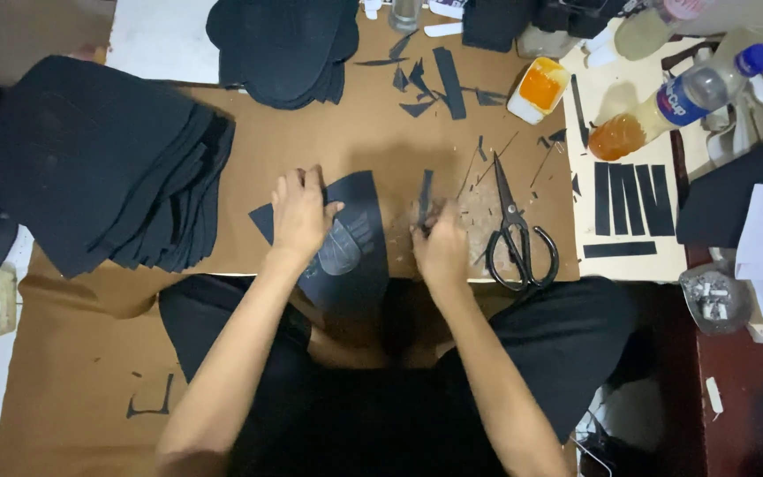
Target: Cutting thin strips of black leather and arranging them on a larger leather component.
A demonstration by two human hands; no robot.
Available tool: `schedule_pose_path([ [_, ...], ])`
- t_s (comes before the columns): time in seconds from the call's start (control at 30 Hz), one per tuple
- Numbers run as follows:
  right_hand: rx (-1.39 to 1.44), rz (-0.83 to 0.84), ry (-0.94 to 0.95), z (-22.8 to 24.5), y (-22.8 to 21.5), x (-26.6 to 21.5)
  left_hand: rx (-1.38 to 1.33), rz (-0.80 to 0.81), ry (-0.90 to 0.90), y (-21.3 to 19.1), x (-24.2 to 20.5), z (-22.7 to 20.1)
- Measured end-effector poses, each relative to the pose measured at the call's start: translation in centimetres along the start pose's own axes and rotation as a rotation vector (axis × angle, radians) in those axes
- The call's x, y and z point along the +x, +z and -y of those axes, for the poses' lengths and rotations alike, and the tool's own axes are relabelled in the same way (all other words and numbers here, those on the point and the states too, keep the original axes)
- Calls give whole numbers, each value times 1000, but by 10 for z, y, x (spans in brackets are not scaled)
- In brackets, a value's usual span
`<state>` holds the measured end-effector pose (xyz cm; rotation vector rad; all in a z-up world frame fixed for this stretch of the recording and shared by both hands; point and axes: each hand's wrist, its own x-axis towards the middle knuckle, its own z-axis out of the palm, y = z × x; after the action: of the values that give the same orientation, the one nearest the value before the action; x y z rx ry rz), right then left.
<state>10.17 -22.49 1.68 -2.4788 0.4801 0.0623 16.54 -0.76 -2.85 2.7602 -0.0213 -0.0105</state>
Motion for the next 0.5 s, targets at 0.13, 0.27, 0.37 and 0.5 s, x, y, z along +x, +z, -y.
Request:
schedule_pose_path([
  [0.13,-8,-18,13,-17,17,9,21,77,-44,16,13,10],
  [0.27,-19,-27,7,-9,12,2,-337,82,-126,4,26,20],
  [0.37,-42,-41,-10,-7,10,3,-507,-29,-181,-6,41,22],
  [0.5,-57,20,12,-16,21,12,-287,-138,-205,-28,32,-10],
])
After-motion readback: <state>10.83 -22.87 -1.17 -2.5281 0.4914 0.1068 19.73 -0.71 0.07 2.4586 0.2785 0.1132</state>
